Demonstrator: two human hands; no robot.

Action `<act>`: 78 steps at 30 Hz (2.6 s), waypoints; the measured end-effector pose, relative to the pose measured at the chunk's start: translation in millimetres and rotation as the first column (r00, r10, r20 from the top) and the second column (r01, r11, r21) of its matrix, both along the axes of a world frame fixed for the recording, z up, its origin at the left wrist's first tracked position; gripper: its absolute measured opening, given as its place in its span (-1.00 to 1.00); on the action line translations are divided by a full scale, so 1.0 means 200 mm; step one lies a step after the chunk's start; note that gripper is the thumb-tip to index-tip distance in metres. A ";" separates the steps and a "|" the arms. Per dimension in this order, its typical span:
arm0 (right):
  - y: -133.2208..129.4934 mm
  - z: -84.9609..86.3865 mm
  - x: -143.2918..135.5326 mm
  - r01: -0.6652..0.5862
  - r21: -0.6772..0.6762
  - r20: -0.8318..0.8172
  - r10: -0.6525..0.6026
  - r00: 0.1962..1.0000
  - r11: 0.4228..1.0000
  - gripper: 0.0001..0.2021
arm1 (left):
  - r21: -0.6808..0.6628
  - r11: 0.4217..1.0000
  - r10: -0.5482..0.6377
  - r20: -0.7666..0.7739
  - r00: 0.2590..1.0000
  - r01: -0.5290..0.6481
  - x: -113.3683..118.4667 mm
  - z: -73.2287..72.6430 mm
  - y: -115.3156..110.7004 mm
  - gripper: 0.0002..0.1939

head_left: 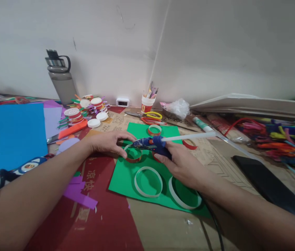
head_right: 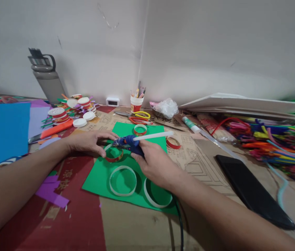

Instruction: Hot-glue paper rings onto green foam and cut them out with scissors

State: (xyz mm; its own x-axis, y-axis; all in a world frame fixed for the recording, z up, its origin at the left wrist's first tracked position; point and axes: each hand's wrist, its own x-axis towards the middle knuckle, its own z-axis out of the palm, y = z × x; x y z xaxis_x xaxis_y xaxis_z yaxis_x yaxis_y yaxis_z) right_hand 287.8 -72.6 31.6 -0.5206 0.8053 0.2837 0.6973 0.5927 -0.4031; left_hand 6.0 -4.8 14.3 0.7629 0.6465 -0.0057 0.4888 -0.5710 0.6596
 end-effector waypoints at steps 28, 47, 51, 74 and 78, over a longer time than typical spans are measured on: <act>0.00 -0.03 -0.07 -0.048 0.018 0.128 0.045 0.991 0.999 -0.79 | -0.015 1.000 -0.004 0.013 1.000 0.004 0.01 0.00 0.01 -0.43; -0.01 -0.02 -0.04 -0.040 0.086 0.152 0.027 0.988 0.995 -0.81 | -0.007 1.000 -0.002 0.015 1.000 0.002 0.01 -0.01 0.01 -0.44; -0.01 -0.03 -0.05 -0.061 0.079 0.133 0.050 0.990 0.995 -0.82 | -0.003 1.000 0.002 0.011 1.000 -0.002 0.01 -0.01 0.01 -0.42; 0.02 -0.02 -0.07 -0.029 -0.048 0.079 0.033 0.996 0.998 -0.81 | 0.017 1.000 -0.004 0.011 1.000 0.004 0.00 -0.02 0.02 -0.41; 0.02 -0.01 -0.06 -0.020 -0.048 0.072 0.024 0.997 0.999 -0.81 | 0.001 1.000 -0.003 0.012 1.000 0.003 0.00 -0.02 0.02 -0.42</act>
State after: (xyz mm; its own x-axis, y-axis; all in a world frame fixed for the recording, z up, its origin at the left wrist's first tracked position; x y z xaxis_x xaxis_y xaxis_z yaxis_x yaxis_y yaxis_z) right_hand 274.9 -68.9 28.8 -0.5564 0.8049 0.2065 0.7127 0.5900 -0.3794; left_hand 5.9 -0.8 10.2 0.7647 0.6444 0.0048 0.4790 -0.5733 0.6648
